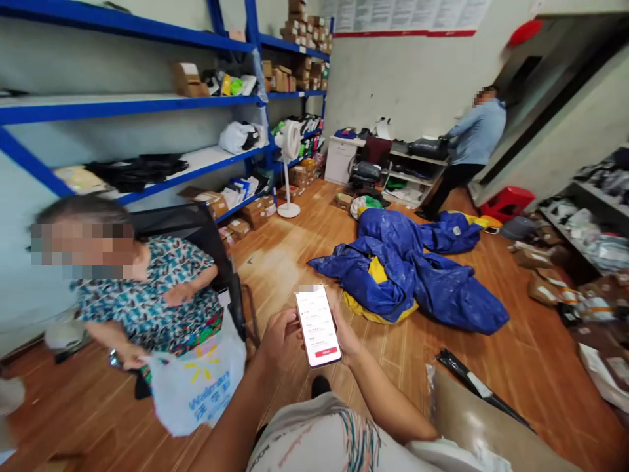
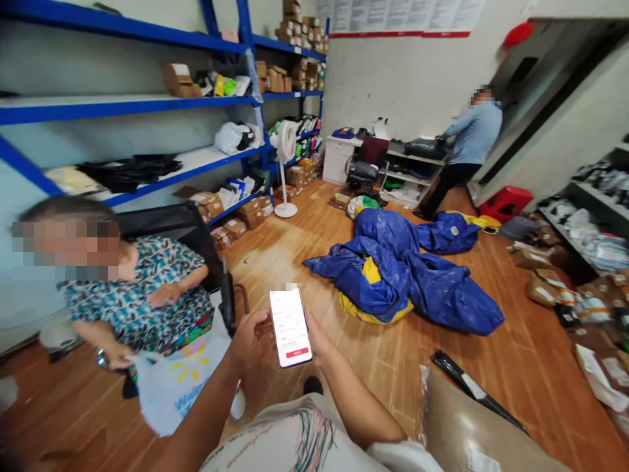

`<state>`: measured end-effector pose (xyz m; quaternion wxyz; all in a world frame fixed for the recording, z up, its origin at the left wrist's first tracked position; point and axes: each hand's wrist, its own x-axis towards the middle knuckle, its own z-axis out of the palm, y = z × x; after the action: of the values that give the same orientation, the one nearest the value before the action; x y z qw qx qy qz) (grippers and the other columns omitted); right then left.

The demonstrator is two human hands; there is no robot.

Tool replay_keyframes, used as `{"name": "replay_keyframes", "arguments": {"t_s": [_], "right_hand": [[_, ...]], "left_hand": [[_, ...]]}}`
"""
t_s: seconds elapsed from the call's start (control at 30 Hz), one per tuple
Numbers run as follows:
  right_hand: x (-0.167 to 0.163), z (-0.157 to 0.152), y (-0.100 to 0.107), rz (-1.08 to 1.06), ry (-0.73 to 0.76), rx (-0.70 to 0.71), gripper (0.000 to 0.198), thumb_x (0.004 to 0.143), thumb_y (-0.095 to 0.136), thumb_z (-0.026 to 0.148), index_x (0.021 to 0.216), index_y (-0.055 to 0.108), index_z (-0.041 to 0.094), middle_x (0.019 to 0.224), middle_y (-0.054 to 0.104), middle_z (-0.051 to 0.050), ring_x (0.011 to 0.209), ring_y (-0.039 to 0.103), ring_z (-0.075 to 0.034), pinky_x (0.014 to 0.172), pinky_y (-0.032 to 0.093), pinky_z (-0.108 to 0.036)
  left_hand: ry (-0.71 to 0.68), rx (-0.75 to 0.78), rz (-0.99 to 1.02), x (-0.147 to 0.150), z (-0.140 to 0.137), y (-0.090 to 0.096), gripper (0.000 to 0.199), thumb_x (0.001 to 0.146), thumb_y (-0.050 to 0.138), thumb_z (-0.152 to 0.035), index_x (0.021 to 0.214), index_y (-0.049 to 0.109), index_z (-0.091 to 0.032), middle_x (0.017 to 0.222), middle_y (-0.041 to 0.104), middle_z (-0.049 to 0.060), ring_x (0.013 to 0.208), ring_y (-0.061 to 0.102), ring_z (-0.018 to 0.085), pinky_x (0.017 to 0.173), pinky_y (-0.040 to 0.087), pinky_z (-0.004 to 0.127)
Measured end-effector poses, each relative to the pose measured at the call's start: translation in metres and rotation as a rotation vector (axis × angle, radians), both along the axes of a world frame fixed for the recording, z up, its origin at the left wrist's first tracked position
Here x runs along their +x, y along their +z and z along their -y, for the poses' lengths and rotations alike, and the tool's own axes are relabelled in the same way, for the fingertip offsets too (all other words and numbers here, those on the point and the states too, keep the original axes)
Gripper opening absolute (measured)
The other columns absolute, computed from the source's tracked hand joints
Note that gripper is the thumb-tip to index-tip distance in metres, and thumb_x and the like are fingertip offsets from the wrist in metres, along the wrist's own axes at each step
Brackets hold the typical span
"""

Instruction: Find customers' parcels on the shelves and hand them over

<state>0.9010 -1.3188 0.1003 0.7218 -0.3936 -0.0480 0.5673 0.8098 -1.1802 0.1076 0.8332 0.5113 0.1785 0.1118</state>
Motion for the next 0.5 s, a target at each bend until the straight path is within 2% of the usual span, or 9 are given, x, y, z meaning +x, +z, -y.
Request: {"name": "replay_keyframes", "arguments": {"t_s": [0.07, 0.13, 0.2, 0.27, 0.33, 0.4, 0.47, 0.5], "right_hand": [[0.058, 0.008, 0.002, -0.028, -0.032, 0.012, 0.08, 0.086, 0.032, 0.073, 0.117, 0.063, 0.006, 0.097, 0.074, -0.019, 0.081, 0.072, -0.027, 0.08, 0.053, -0.044], [0.107, 0.011, 0.0, -0.058, -0.085, 0.014, 0.076, 0.084, 0.038, 0.072, 0.114, 0.064, 0.008, 0.098, 0.074, -0.019, 0.081, 0.072, -0.028, 0.078, 0.054, -0.044], [0.149, 0.01, -0.005, -0.091, -0.16, 0.0, 0.072, 0.083, 0.044, 0.071, 0.113, 0.065, 0.009, 0.095, 0.075, -0.018, 0.079, 0.072, -0.028, 0.075, 0.055, -0.043], [0.189, 0.004, -0.012, -0.131, -0.217, -0.013, 0.07, 0.083, 0.046, 0.07, 0.111, 0.065, 0.009, 0.091, 0.075, -0.017, 0.074, 0.073, -0.027, 0.071, 0.056, -0.04], [0.232, -0.009, -0.018, -0.179, -0.249, 0.017, 0.069, 0.084, 0.045, 0.069, 0.111, 0.064, 0.009, 0.089, 0.075, -0.017, 0.071, 0.072, -0.026, 0.069, 0.056, -0.039], [0.28, -0.031, -0.02, -0.221, -0.286, 0.115, 0.062, 0.087, 0.044, 0.064, 0.117, 0.061, 0.012, 0.096, 0.075, -0.015, 0.078, 0.073, -0.026, 0.074, 0.055, -0.04], [0.338, -0.064, -0.021, -0.244, -0.321, 0.217, 0.054, 0.09, 0.044, 0.059, 0.123, 0.057, 0.018, 0.104, 0.074, -0.012, 0.089, 0.072, -0.027, 0.079, 0.054, -0.043], [0.37, -0.084, -0.021, -0.248, -0.337, 0.248, 0.052, 0.091, 0.045, 0.057, 0.124, 0.056, 0.019, 0.106, 0.074, -0.011, 0.091, 0.071, -0.028, 0.08, 0.054, -0.044]], "left_hand": [[-0.021, 0.008, -0.009, 0.061, 0.005, 0.0, 0.034, 0.079, 0.055, -0.042, 0.087, 0.069, -0.012, 0.09, 0.071, 0.011, 0.082, 0.065, 0.022, 0.077, 0.051, 0.035], [-0.049, -0.007, -0.044, 0.111, 0.004, -0.002, 0.044, 0.081, 0.054, -0.049, 0.103, 0.068, -0.013, 0.107, 0.07, 0.013, 0.095, 0.065, 0.026, 0.082, 0.05, 0.038], [-0.041, -0.011, -0.131, 0.148, -0.006, -0.012, 0.053, 0.079, 0.056, -0.055, 0.117, 0.063, -0.017, 0.123, 0.064, 0.013, 0.107, 0.062, 0.027, 0.089, 0.048, 0.04], [0.01, 0.024, -0.289, 0.172, -0.027, -0.032, 0.061, 0.072, 0.062, -0.059, 0.119, 0.061, -0.019, 0.127, 0.062, 0.014, 0.112, 0.06, 0.028, 0.096, 0.044, 0.041], [0.075, 0.049, -0.479, 0.184, -0.059, -0.063, 0.066, 0.061, 0.069, -0.059, 0.112, 0.063, -0.018, 0.121, 0.065, 0.015, 0.113, 0.06, 0.03, 0.098, 0.042, 0.042], [0.121, 0.058, -0.626, 0.189, -0.101, -0.098, 0.065, 0.055, 0.071, -0.056, 0.108, 0.063, -0.021, 0.12, 0.067, 0.013, 0.117, 0.058, 0.029, 0.097, 0.043, 0.041], [0.197, 0.075, -0.785, 0.198, -0.154, -0.129, 0.058, 0.054, 0.067, -0.056, 0.103, 0.063, -0.025, 0.118, 0.068, 0.009, 0.117, 0.058, 0.029, 0.095, 0.045, 0.041], [0.222, 0.069, -0.808, 0.207, -0.185, -0.138, 0.056, 0.055, 0.065, -0.057, 0.102, 0.063, -0.026, 0.117, 0.069, 0.008, 0.117, 0.058, 0.028, 0.094, 0.046, 0.041]]}}
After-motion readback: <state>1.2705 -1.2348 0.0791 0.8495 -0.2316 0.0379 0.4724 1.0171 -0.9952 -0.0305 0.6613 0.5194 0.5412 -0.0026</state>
